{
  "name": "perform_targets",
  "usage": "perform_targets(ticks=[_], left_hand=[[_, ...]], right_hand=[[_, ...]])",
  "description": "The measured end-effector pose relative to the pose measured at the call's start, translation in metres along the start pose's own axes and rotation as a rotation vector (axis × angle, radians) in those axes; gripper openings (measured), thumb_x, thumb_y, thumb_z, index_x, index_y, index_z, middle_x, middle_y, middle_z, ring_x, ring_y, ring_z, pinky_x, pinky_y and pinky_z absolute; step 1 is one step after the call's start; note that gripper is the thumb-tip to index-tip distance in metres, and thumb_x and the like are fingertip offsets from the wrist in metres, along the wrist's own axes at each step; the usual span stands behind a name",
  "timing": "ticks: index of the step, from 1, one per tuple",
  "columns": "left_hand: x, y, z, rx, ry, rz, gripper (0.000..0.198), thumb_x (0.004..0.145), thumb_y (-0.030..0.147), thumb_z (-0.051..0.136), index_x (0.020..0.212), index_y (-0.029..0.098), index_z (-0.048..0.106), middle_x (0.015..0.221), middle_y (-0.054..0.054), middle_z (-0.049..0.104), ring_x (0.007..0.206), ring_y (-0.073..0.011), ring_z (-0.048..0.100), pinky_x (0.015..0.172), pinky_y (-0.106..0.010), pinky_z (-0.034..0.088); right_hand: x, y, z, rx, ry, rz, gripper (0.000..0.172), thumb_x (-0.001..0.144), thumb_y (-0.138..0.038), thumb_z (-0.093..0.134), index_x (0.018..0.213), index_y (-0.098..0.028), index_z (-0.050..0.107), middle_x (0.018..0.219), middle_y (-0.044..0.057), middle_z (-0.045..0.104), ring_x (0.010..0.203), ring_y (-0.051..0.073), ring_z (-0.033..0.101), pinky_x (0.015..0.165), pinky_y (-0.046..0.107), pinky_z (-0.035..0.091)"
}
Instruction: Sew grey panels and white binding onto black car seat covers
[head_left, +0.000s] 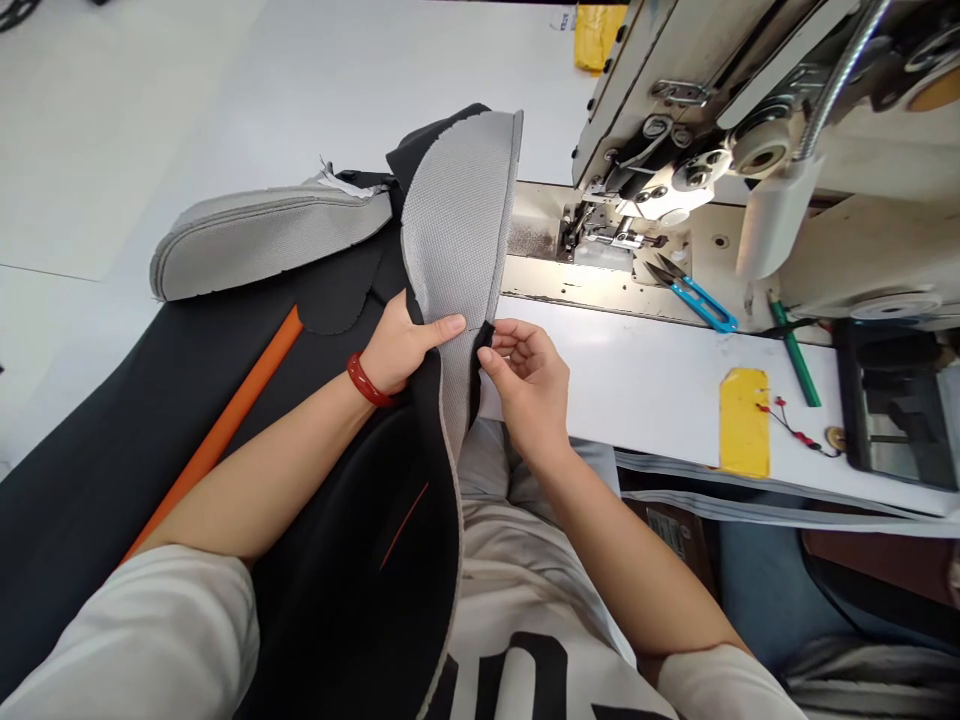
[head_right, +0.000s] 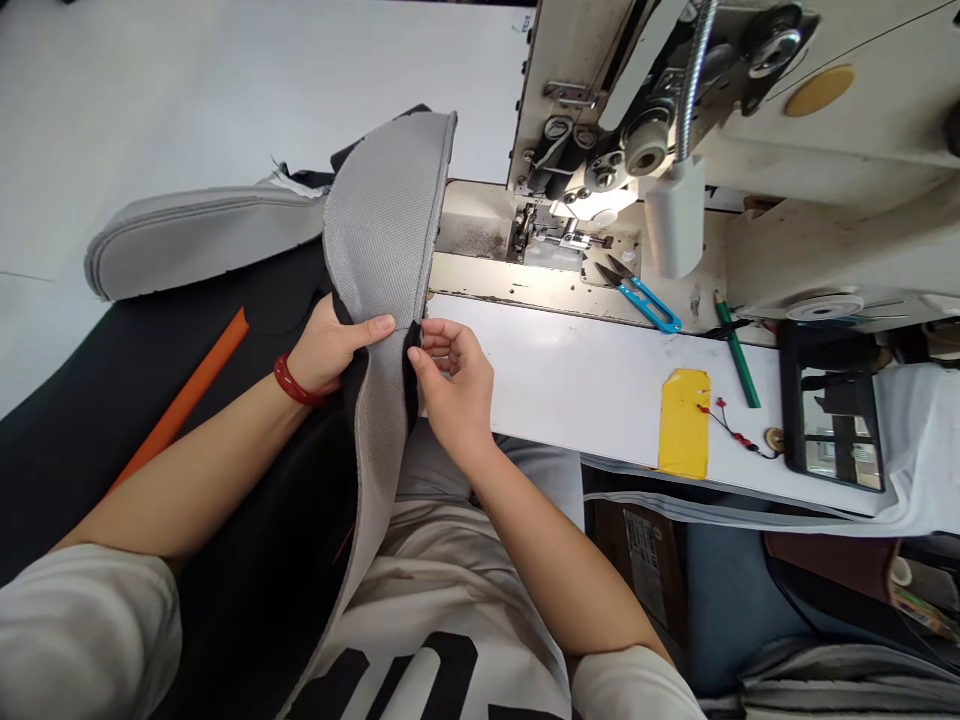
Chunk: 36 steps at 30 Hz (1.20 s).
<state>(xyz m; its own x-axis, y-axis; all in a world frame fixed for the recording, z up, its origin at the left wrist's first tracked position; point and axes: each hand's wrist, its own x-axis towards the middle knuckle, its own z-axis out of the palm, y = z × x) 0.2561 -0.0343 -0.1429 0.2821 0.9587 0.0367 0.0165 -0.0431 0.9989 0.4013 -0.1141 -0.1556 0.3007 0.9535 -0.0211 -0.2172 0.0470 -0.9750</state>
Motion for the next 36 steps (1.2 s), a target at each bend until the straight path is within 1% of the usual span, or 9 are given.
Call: perform_targets(ticks=[5, 10, 13, 15, 20, 24, 27, 32, 36], left_hand=[[-0.002, -0.001, 0.002, 0.075, 0.034, 0.031, 0.051, 0.065, 0.048, 0.084, 0.098, 0.015, 0.065, 0.108, -0.010, 0.072, 0.103, -0.0281, 0.067, 0.096, -0.046, 0.054], [-0.006, -0.002, 0.003, 0.203, 0.076, 0.110, 0.056, 0.066, 0.054, 0.082, 0.102, 0.015, 0.064, 0.107, -0.010, 0.072, 0.102, -0.0263, 0.067, 0.097, -0.044, 0.053], [-0.008, -0.001, 0.004, 0.214, 0.048, 0.135, 0.063, 0.063, 0.058, 0.083, 0.105, 0.015, 0.063, 0.110, -0.010, 0.071, 0.106, -0.0269, 0.066, 0.098, -0.044, 0.052], [-0.009, 0.001, 0.006, 0.199, 0.015, 0.128, 0.071, 0.056, 0.058, 0.086, 0.107, 0.016, 0.062, 0.111, -0.011, 0.070, 0.108, -0.0286, 0.065, 0.100, -0.045, 0.051], [-0.007, 0.005, 0.008, 0.150, -0.055, 0.045, 0.073, 0.049, 0.055, 0.090, 0.105, 0.017, 0.063, 0.106, -0.010, 0.070, 0.109, -0.0308, 0.063, 0.101, -0.046, 0.049], [-0.004, 0.004, 0.006, 0.195, -0.065, 0.063, 0.075, 0.049, 0.053, 0.091, 0.109, 0.017, 0.064, 0.112, -0.011, 0.068, 0.115, -0.0325, 0.060, 0.104, -0.049, 0.046], [-0.004, 0.005, 0.007, 0.250, -0.061, 0.092, 0.077, 0.050, 0.054, 0.090, 0.113, 0.017, 0.064, 0.112, -0.011, 0.068, 0.116, -0.0334, 0.059, 0.106, -0.052, 0.044], [-0.009, 0.011, 0.014, 0.312, 0.000, 0.116, 0.079, 0.048, 0.057, 0.091, 0.110, 0.017, 0.063, 0.112, -0.011, 0.068, 0.115, -0.0338, 0.060, 0.106, -0.051, 0.044], [-0.013, 0.013, 0.017, 0.311, 0.053, 0.118, 0.075, 0.048, 0.053, 0.092, 0.107, 0.017, 0.063, 0.110, -0.010, 0.068, 0.113, -0.0325, 0.060, 0.106, -0.050, 0.044]], right_hand=[[0.001, 0.001, -0.002, 0.043, -0.020, 0.085, 0.024, 0.071, -0.030, 0.081, 0.087, -0.021, 0.065, 0.082, -0.001, 0.067, 0.078, 0.014, 0.063, 0.076, 0.031, 0.056], [-0.014, 0.001, 0.007, -0.243, 0.092, -0.240, 0.008, 0.086, -0.025, 0.065, 0.094, -0.024, 0.068, 0.091, 0.001, 0.068, 0.083, 0.015, 0.062, 0.075, 0.030, 0.056], [-0.021, 0.000, 0.009, -0.395, 0.059, -0.418, 0.019, 0.094, -0.021, 0.054, 0.103, -0.026, 0.070, 0.093, 0.003, 0.065, 0.088, 0.016, 0.061, 0.076, 0.031, 0.056], [-0.023, 0.001, 0.008, -0.436, 0.022, -0.447, 0.026, 0.096, -0.019, 0.048, 0.106, -0.027, 0.071, 0.094, 0.004, 0.062, 0.089, 0.017, 0.059, 0.079, 0.034, 0.055], [-0.020, 0.003, -0.001, -0.329, -0.109, -0.305, 0.037, 0.094, -0.016, 0.044, 0.105, -0.031, 0.075, 0.094, 0.004, 0.056, 0.088, 0.016, 0.056, 0.078, 0.034, 0.055], [-0.011, -0.001, -0.011, -0.050, -0.215, 0.000, 0.029, 0.086, -0.023, 0.053, 0.101, -0.031, 0.077, 0.091, 0.000, 0.061, 0.084, 0.013, 0.058, 0.072, 0.029, 0.056], [-0.005, -0.009, -0.012, 0.100, -0.192, 0.184, 0.020, 0.080, -0.032, 0.065, 0.096, -0.024, 0.075, 0.091, 0.001, 0.067, 0.087, 0.016, 0.062, 0.069, 0.029, 0.058], [0.003, -0.020, 0.000, -0.099, 0.011, 0.078, 0.023, 0.076, -0.039, 0.074, 0.080, -0.020, 0.063, 0.078, 0.000, 0.065, 0.071, 0.013, 0.061, 0.060, 0.026, 0.056], [0.010, -0.022, 0.002, -0.215, 0.000, -0.001, 0.016, 0.079, -0.031, 0.070, 0.074, -0.019, 0.061, 0.071, -0.002, 0.064, 0.065, 0.011, 0.060, 0.062, 0.026, 0.055]])
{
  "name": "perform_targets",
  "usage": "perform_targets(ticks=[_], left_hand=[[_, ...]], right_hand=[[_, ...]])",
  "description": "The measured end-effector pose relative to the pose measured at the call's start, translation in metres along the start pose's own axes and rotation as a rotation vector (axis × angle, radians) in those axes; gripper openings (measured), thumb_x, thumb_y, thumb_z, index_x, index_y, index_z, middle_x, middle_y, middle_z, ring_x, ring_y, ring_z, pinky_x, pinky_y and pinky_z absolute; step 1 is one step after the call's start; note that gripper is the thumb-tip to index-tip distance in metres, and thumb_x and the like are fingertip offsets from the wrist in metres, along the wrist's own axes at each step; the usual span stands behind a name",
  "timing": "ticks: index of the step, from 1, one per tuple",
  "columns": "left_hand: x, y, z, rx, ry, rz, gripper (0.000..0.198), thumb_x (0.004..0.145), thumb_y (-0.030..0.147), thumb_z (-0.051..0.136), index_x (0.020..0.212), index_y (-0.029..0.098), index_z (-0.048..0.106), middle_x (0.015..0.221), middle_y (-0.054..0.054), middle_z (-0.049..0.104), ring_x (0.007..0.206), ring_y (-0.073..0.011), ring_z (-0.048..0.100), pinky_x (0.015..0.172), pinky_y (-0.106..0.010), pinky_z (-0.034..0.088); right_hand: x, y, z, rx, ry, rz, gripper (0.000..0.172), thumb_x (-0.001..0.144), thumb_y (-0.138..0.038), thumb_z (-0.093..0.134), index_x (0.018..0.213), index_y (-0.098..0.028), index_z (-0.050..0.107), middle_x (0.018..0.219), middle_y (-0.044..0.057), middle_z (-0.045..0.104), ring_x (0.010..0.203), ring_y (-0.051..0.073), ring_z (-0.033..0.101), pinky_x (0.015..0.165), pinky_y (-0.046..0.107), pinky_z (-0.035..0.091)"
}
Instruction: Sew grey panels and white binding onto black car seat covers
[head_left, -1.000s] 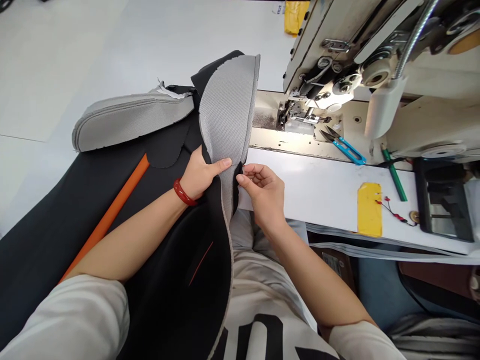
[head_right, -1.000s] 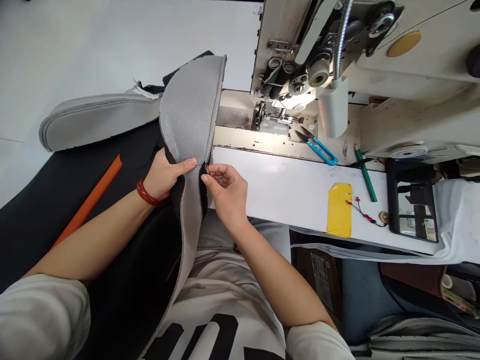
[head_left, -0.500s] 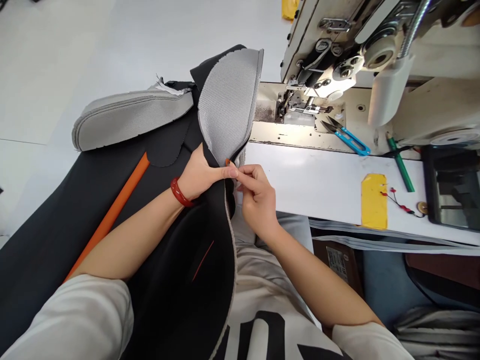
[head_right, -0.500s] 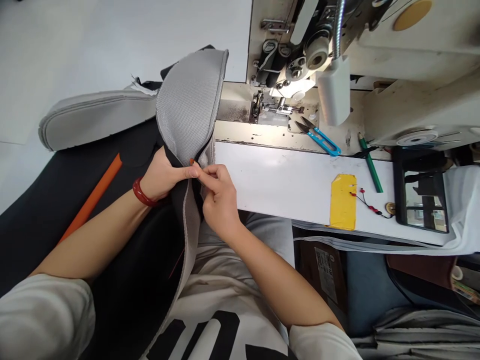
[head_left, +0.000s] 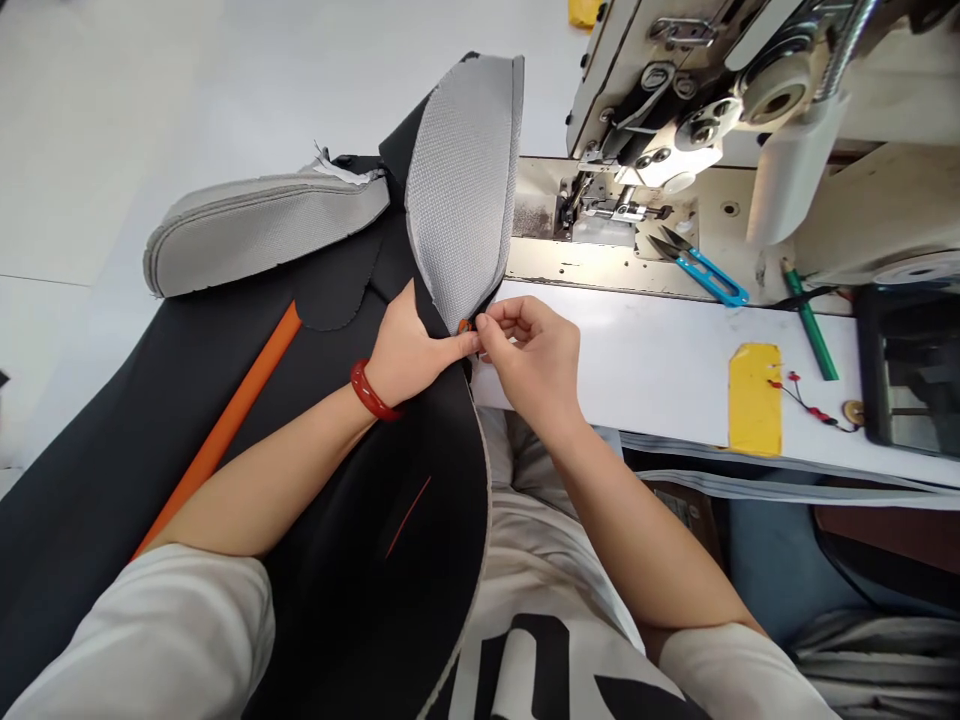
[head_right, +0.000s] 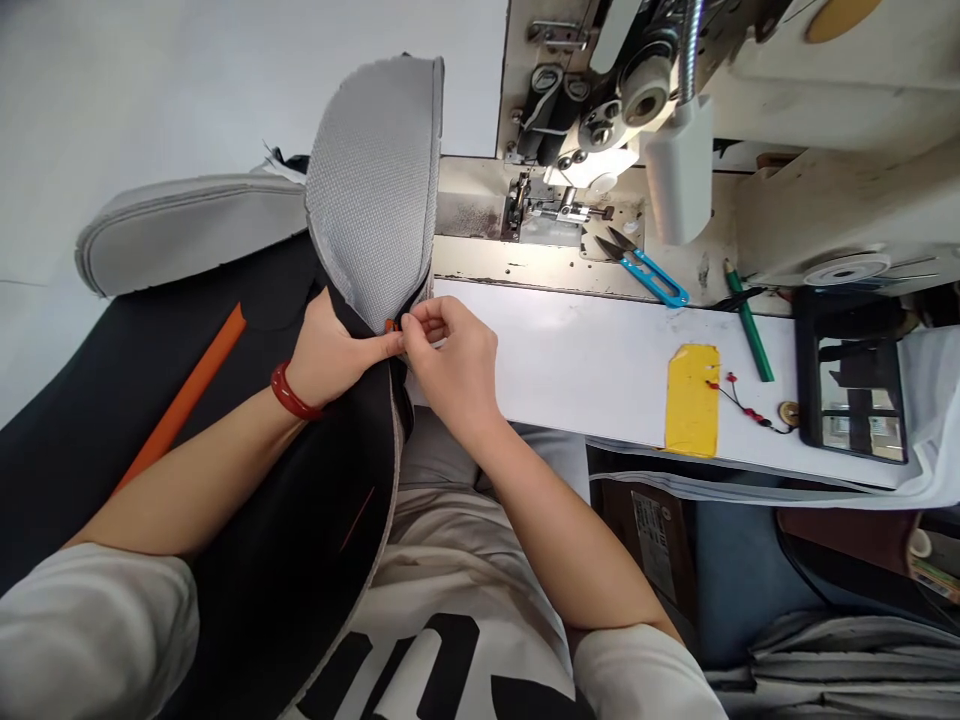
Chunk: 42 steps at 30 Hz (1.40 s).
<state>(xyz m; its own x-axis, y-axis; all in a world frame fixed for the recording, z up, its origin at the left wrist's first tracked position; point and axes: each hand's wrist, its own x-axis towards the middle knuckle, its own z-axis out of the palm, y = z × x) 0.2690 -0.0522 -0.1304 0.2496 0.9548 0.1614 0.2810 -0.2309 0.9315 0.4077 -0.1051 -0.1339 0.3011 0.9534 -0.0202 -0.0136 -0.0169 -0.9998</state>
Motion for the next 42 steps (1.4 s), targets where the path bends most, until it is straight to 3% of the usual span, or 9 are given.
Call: perform_targets(ticks=[8, 21, 24, 26, 28, 30, 33, 37, 42], left_hand=[[-0.001, -0.007, -0.001, -0.269, -0.017, -0.181, 0.061, 0.051, 0.039, 0.092, 0.100, 0.017, 0.063, 0.101, -0.006, 0.071, 0.099, -0.0270, 0.066, 0.093, -0.043, 0.054], [0.002, -0.006, -0.003, -0.347, -0.061, -0.288, 0.053, 0.052, 0.027, 0.089, 0.098, 0.016, 0.064, 0.098, -0.005, 0.072, 0.098, -0.0267, 0.068, 0.093, -0.044, 0.056], [0.001, -0.007, -0.003, -0.320, -0.041, -0.252, 0.056, 0.053, 0.027, 0.089, 0.102, 0.017, 0.064, 0.104, -0.006, 0.072, 0.103, -0.0269, 0.067, 0.096, -0.044, 0.054], [0.000, -0.009, -0.002, -0.307, -0.032, -0.222, 0.058, 0.055, 0.027, 0.089, 0.106, 0.018, 0.064, 0.109, -0.007, 0.071, 0.107, -0.0273, 0.065, 0.099, -0.045, 0.053], [-0.001, -0.009, 0.000, -0.294, -0.026, -0.191, 0.060, 0.056, 0.027, 0.089, 0.109, 0.019, 0.063, 0.112, -0.008, 0.070, 0.111, -0.0283, 0.064, 0.101, -0.046, 0.051], [-0.001, -0.009, 0.002, -0.280, -0.016, -0.166, 0.061, 0.055, 0.028, 0.089, 0.110, 0.018, 0.063, 0.113, -0.008, 0.070, 0.114, -0.0299, 0.063, 0.103, -0.047, 0.050], [-0.002, -0.008, 0.003, -0.265, -0.014, -0.153, 0.063, 0.055, 0.029, 0.089, 0.110, 0.017, 0.063, 0.115, -0.009, 0.068, 0.115, -0.0312, 0.062, 0.104, -0.048, 0.049], [-0.001, -0.007, 0.003, -0.252, -0.021, -0.134, 0.065, 0.055, 0.030, 0.089, 0.112, 0.017, 0.061, 0.117, -0.009, 0.068, 0.116, -0.0309, 0.061, 0.106, -0.049, 0.047], [-0.001, -0.007, 0.005, -0.233, -0.015, -0.110, 0.067, 0.056, 0.031, 0.089, 0.115, 0.017, 0.061, 0.120, -0.010, 0.066, 0.120, -0.0318, 0.058, 0.109, -0.050, 0.044]], right_hand=[[0.006, 0.011, 0.000, 0.289, -0.080, 0.178, 0.013, 0.073, -0.029, 0.070, 0.071, -0.019, 0.060, 0.062, -0.004, 0.062, 0.057, 0.010, 0.060, 0.056, 0.025, 0.053], [0.009, 0.017, 0.001, 0.293, -0.129, 0.222, 0.015, 0.074, -0.030, 0.069, 0.072, -0.019, 0.060, 0.062, -0.003, 0.062, 0.055, 0.010, 0.059, 0.054, 0.024, 0.051], [0.013, 0.022, -0.026, -0.040, -0.076, 0.028, 0.015, 0.082, -0.034, 0.065, 0.080, -0.019, 0.064, 0.070, 0.001, 0.065, 0.064, 0.015, 0.062, 0.064, 0.031, 0.054], [0.023, 0.029, -0.064, -0.439, 0.131, -0.202, 0.010, 0.085, -0.026, 0.060, 0.087, -0.020, 0.068, 0.083, 0.005, 0.068, 0.079, 0.019, 0.064, 0.079, 0.039, 0.053], [0.039, 0.037, -0.111, -0.887, 0.357, -0.408, 0.022, 0.083, -0.014, 0.057, 0.099, -0.019, 0.071, 0.103, 0.012, 0.069, 0.104, 0.027, 0.060, 0.096, 0.047, 0.044], [0.058, 0.047, -0.155, -1.198, 0.371, -0.425, 0.049, 0.075, -0.006, 0.061, 0.123, -0.017, 0.066, 0.126, 0.019, 0.063, 0.121, 0.034, 0.051, 0.102, 0.051, 0.037], [0.085, 0.062, -0.196, -1.383, 0.339, -0.213, 0.043, 0.078, -0.011, 0.063, 0.120, -0.018, 0.070, 0.109, 0.020, 0.067, 0.111, 0.032, 0.056, 0.086, 0.046, 0.040], [0.100, 0.069, -0.206, -1.488, 0.329, -0.107, 0.025, 0.076, -0.013, 0.068, 0.099, -0.016, 0.078, 0.099, 0.021, 0.067, 0.105, 0.033, 0.057, 0.072, 0.044, 0.037], [0.067, 0.044, -0.182, -1.142, 0.368, -0.374, 0.017, 0.076, -0.012, 0.067, 0.082, -0.027, 0.070, 0.095, 0.011, 0.066, 0.103, 0.031, 0.059, 0.082, 0.045, 0.046]])
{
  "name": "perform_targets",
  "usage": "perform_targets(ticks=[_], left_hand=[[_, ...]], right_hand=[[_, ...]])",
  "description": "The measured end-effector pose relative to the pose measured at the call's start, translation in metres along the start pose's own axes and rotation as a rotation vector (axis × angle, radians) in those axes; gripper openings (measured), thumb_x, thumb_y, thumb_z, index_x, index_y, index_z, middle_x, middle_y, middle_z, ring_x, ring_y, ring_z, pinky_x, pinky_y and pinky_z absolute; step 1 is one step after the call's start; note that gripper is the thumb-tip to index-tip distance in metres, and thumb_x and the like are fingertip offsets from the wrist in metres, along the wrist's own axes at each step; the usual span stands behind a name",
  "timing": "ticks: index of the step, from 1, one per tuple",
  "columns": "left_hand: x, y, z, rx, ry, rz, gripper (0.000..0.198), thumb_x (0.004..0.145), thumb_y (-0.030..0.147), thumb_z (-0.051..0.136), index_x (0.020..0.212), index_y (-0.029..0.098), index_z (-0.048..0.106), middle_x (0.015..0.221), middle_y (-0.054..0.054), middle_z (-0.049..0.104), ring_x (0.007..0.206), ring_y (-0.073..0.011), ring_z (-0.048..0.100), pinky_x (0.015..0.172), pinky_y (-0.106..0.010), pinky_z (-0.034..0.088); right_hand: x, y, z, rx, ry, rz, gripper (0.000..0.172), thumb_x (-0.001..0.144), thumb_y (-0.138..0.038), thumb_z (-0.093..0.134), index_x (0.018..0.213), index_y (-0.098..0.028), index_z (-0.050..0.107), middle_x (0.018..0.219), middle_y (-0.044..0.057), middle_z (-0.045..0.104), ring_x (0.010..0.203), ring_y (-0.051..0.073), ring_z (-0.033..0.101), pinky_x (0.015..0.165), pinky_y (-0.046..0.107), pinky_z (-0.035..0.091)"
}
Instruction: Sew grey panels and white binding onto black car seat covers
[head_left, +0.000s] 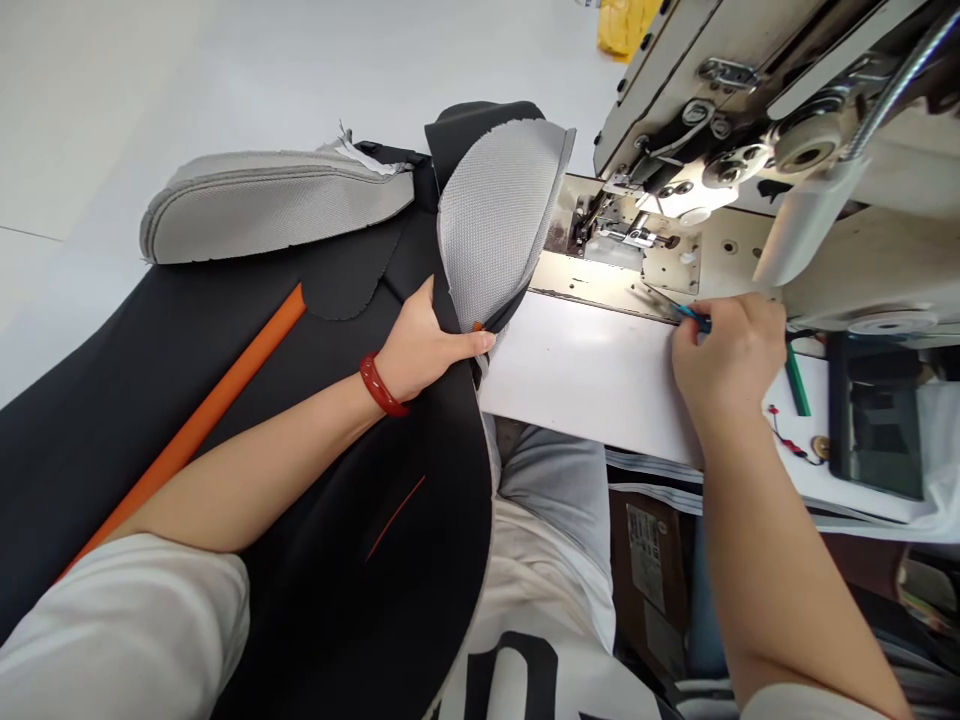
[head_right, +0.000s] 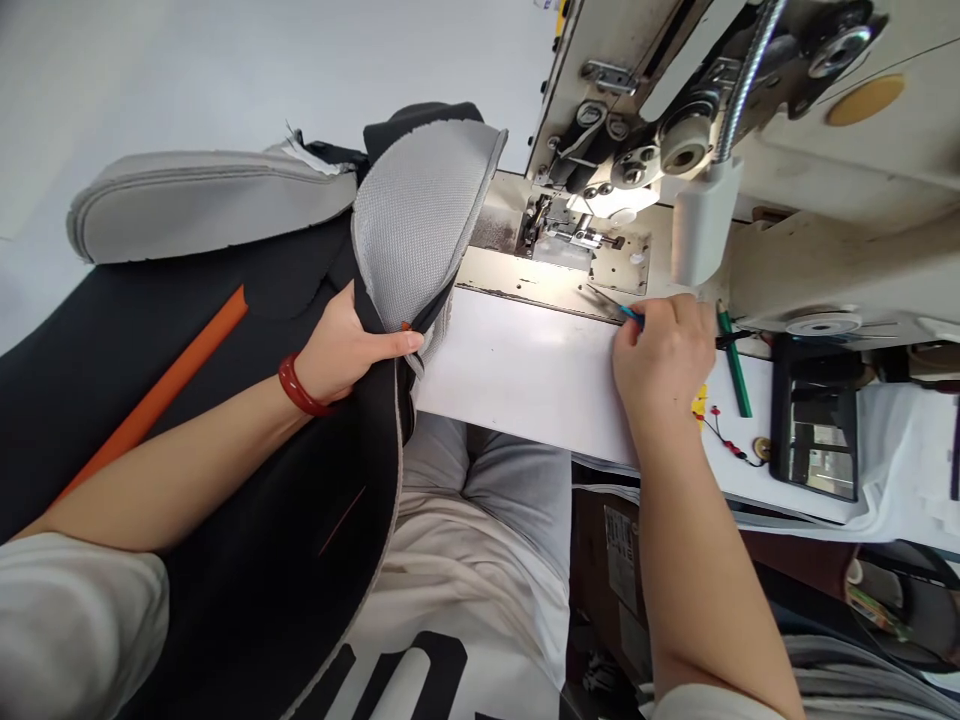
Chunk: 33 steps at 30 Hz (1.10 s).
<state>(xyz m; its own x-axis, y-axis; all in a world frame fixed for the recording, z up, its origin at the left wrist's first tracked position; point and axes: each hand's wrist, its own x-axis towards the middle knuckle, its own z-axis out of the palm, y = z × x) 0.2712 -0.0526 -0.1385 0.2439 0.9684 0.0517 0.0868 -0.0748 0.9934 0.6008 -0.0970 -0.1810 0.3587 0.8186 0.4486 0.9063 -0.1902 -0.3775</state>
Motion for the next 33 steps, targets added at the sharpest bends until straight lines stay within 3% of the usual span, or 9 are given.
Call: perform_targets(ticks=[3, 4, 6, 8, 10, 13, 17, 24, 33], left_hand=[[-0.001, 0.000, 0.000, 0.034, -0.002, 0.020, 0.067, 0.057, 0.032, 0.088, 0.117, 0.017, 0.060, 0.121, -0.010, 0.065, 0.120, -0.0317, 0.058, 0.110, -0.049, 0.043], [-0.001, 0.000, 0.000, 0.049, -0.005, 0.029, 0.067, 0.058, 0.032, 0.088, 0.117, 0.017, 0.060, 0.122, -0.010, 0.065, 0.120, -0.0316, 0.058, 0.110, -0.049, 0.043], [-0.002, 0.000, -0.001, 0.079, -0.008, 0.048, 0.068, 0.059, 0.032, 0.087, 0.119, 0.016, 0.059, 0.123, -0.011, 0.065, 0.119, -0.0315, 0.059, 0.110, -0.049, 0.043], [-0.002, -0.001, -0.002, 0.114, -0.016, 0.066, 0.068, 0.061, 0.033, 0.086, 0.121, 0.015, 0.058, 0.123, -0.011, 0.065, 0.118, -0.0312, 0.059, 0.109, -0.050, 0.043], [-0.002, -0.002, -0.002, 0.151, -0.031, 0.080, 0.068, 0.064, 0.034, 0.084, 0.122, 0.014, 0.056, 0.122, -0.011, 0.065, 0.118, -0.0307, 0.059, 0.107, -0.050, 0.045], [-0.002, -0.003, -0.001, 0.181, -0.040, 0.093, 0.066, 0.066, 0.032, 0.083, 0.123, 0.014, 0.055, 0.121, -0.011, 0.065, 0.116, -0.0295, 0.060, 0.105, -0.048, 0.047], [-0.002, -0.002, 0.000, 0.187, -0.034, 0.099, 0.063, 0.067, 0.028, 0.080, 0.122, 0.014, 0.055, 0.120, -0.010, 0.065, 0.115, -0.0289, 0.061, 0.105, -0.047, 0.048], [-0.003, -0.001, 0.001, 0.131, -0.020, 0.090, 0.055, 0.065, 0.023, 0.079, 0.114, 0.014, 0.057, 0.110, -0.008, 0.067, 0.108, -0.0291, 0.064, 0.101, -0.049, 0.052], [-0.003, 0.002, 0.001, 0.161, -0.033, 0.079, 0.053, 0.063, 0.022, 0.079, 0.110, 0.014, 0.057, 0.103, -0.005, 0.066, 0.103, -0.0279, 0.064, 0.100, -0.049, 0.052]], right_hand=[[-0.028, -0.052, -0.027, 0.428, 0.074, 0.150, 0.006, 0.081, -0.026, 0.069, 0.079, -0.028, 0.064, 0.085, 0.006, 0.066, 0.079, 0.023, 0.065, 0.068, 0.038, 0.053], [-0.037, -0.072, -0.035, 0.671, -0.034, 0.257, 0.005, 0.084, -0.029, 0.067, 0.088, -0.027, 0.063, 0.087, 0.005, 0.068, 0.073, 0.020, 0.066, 0.061, 0.035, 0.054], [-0.054, -0.111, -0.047, 1.097, -0.402, 0.401, 0.019, 0.086, -0.035, 0.065, 0.101, -0.025, 0.060, 0.081, 0.003, 0.071, 0.058, 0.018, 0.066, 0.048, 0.031, 0.053], [-0.065, -0.140, -0.052, 1.343, -0.723, 0.527, 0.029, 0.085, -0.035, 0.064, 0.110, -0.023, 0.058, 0.072, -0.001, 0.069, 0.049, 0.016, 0.062, 0.041, 0.028, 0.051], [-0.072, -0.158, -0.052, 1.444, -0.892, 0.629, 0.032, 0.085, -0.035, 0.063, 0.113, -0.021, 0.058, 0.067, -0.003, 0.065, 0.046, 0.013, 0.059, 0.040, 0.026, 0.050], [-0.076, -0.167, -0.046, 1.467, -0.925, 0.709, 0.029, 0.083, -0.029, 0.060, 0.111, -0.020, 0.059, 0.065, -0.005, 0.062, 0.046, 0.011, 0.057, 0.041, 0.023, 0.050], [-0.078, -0.167, -0.043, 1.425, -0.823, 0.665, 0.036, 0.076, -0.018, 0.057, 0.112, -0.020, 0.059, 0.066, -0.006, 0.061, 0.045, 0.010, 0.055, 0.041, 0.021, 0.047], [-0.073, -0.174, -0.044, 1.203, -0.883, 0.488, 0.020, 0.087, -0.036, 0.064, 0.095, -0.018, 0.060, 0.063, -0.004, 0.063, 0.045, 0.011, 0.060, 0.047, 0.023, 0.050], [-0.061, -0.173, -0.046, 1.083, -0.930, 0.430, 0.017, 0.090, -0.035, 0.060, 0.091, -0.018, 0.057, 0.057, -0.007, 0.060, 0.034, 0.010, 0.055, 0.038, 0.019, 0.038]])
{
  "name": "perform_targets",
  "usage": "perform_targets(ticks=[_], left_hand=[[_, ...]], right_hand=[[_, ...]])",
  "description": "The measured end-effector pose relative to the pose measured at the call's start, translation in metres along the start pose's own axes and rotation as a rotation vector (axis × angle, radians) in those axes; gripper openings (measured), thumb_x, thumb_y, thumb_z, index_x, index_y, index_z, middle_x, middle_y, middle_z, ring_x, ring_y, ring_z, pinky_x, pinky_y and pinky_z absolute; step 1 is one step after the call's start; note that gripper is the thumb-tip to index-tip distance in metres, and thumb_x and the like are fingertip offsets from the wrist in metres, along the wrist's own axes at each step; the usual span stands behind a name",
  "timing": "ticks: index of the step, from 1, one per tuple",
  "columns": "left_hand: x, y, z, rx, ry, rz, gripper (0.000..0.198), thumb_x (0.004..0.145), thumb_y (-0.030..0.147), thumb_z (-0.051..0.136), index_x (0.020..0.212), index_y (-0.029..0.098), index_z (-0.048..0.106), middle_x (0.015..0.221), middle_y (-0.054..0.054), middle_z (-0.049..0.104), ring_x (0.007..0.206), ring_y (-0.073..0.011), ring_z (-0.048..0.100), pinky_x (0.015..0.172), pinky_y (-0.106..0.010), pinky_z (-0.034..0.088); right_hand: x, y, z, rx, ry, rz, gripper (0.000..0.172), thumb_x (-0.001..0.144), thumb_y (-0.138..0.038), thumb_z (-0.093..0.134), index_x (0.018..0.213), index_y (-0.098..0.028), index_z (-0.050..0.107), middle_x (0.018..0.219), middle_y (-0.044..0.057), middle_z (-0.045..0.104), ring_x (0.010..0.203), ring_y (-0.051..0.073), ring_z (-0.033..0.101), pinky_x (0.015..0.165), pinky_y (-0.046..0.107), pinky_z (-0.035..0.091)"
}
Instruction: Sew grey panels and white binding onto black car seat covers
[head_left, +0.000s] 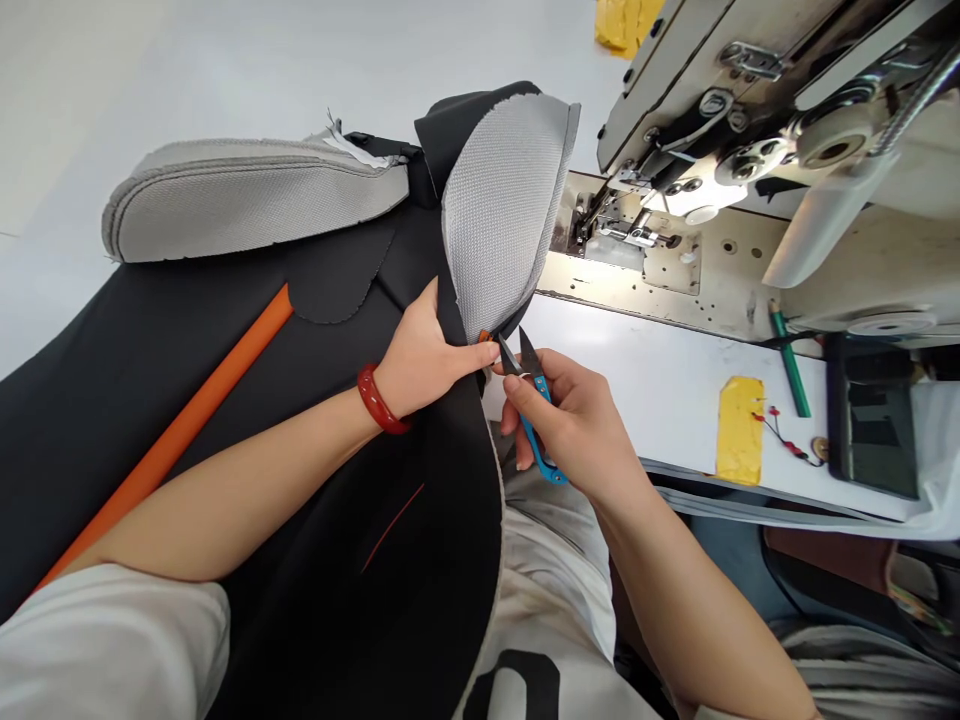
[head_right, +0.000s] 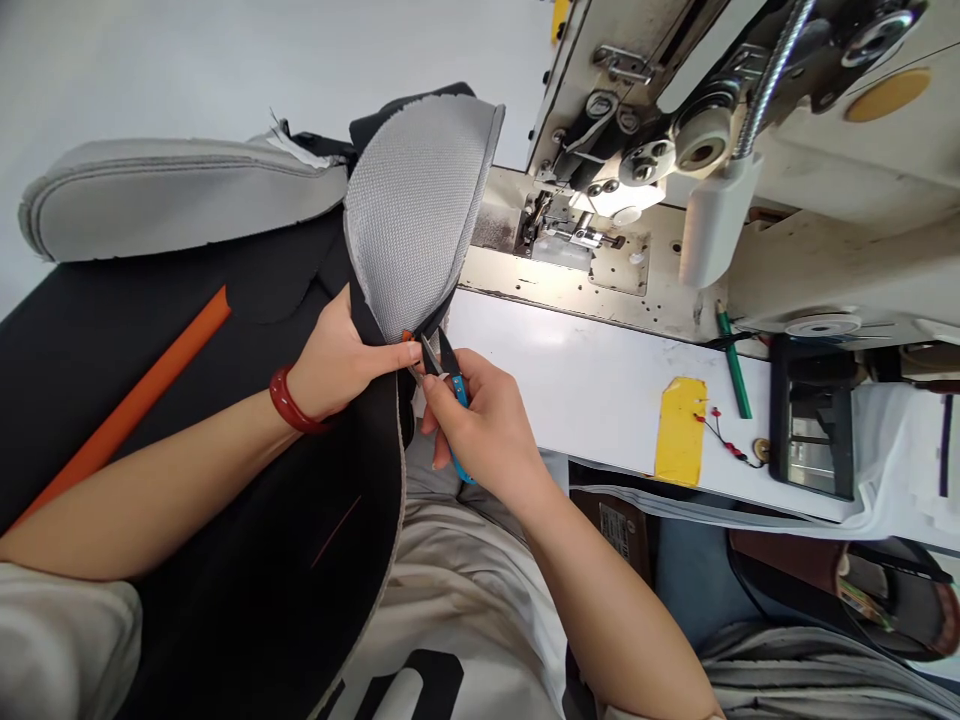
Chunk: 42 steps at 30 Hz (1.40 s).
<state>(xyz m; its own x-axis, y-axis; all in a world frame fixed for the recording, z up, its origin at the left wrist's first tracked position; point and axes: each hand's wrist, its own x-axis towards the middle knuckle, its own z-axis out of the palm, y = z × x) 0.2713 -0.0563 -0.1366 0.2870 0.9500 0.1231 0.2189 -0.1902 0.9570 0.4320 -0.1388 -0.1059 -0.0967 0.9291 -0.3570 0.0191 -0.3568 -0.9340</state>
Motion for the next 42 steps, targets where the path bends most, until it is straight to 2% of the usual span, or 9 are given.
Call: perform_targets(ticks=[10, 18, 23, 30, 37, 42], left_hand=[[0.000, -0.001, -0.003, 0.121, -0.039, 0.066, 0.057, 0.066, 0.024, 0.077, 0.117, 0.015, 0.056, 0.111, -0.008, 0.066, 0.110, -0.0282, 0.063, 0.101, -0.048, 0.051], [-0.004, 0.001, -0.002, 0.258, -0.029, 0.068, 0.055, 0.068, 0.025, 0.076, 0.118, 0.015, 0.055, 0.112, -0.008, 0.066, 0.110, -0.0288, 0.062, 0.104, -0.052, 0.048], [-0.002, 0.000, -0.003, 0.161, -0.052, 0.028, 0.051, 0.067, 0.027, 0.077, 0.112, 0.015, 0.057, 0.104, -0.006, 0.068, 0.103, -0.0280, 0.065, 0.100, -0.052, 0.051], [0.000, -0.003, -0.002, -0.072, -0.036, -0.024, 0.051, 0.062, 0.024, 0.082, 0.107, 0.016, 0.059, 0.103, -0.006, 0.069, 0.105, -0.0293, 0.065, 0.100, -0.051, 0.052], [0.001, -0.004, -0.001, -0.098, -0.005, -0.061, 0.053, 0.060, 0.025, 0.084, 0.106, 0.016, 0.059, 0.106, -0.006, 0.069, 0.105, -0.0292, 0.065, 0.100, -0.051, 0.051], [0.001, -0.003, 0.000, -0.073, 0.001, -0.046, 0.057, 0.060, 0.028, 0.084, 0.109, 0.014, 0.059, 0.107, -0.008, 0.069, 0.107, -0.0304, 0.064, 0.101, -0.050, 0.051]], right_hand=[[-0.001, -0.002, -0.005, -0.037, -0.032, 0.041, 0.015, 0.090, -0.032, 0.059, 0.094, -0.018, 0.057, 0.059, -0.006, 0.062, 0.033, 0.008, 0.053, 0.035, 0.017, 0.034], [-0.002, 0.000, 0.003, -0.033, 0.013, 0.054, 0.012, 0.090, -0.031, 0.056, 0.095, -0.019, 0.056, 0.056, -0.007, 0.060, 0.033, 0.011, 0.056, 0.036, 0.019, 0.039], [-0.003, 0.019, 0.017, 0.032, 0.122, -0.052, 0.016, 0.093, -0.036, 0.055, 0.097, -0.021, 0.054, 0.058, -0.008, 0.058, 0.039, 0.010, 0.056, 0.040, 0.021, 0.043], [0.000, 0.037, 0.027, 0.062, 0.155, -0.133, 0.025, 0.095, -0.048, 0.052, 0.100, -0.024, 0.052, 0.063, -0.007, 0.057, 0.043, 0.010, 0.055, 0.042, 0.023, 0.042], [-0.001, 0.032, 0.012, 0.040, 0.111, -0.101, 0.029, 0.093, -0.051, 0.056, 0.101, -0.023, 0.053, 0.064, -0.007, 0.059, 0.042, 0.011, 0.057, 0.044, 0.023, 0.043], [-0.005, 0.022, 0.003, 0.032, 0.036, -0.049, 0.031, 0.092, -0.051, 0.058, 0.092, -0.021, 0.051, 0.061, -0.006, 0.061, 0.039, 0.011, 0.057, 0.041, 0.022, 0.041]])
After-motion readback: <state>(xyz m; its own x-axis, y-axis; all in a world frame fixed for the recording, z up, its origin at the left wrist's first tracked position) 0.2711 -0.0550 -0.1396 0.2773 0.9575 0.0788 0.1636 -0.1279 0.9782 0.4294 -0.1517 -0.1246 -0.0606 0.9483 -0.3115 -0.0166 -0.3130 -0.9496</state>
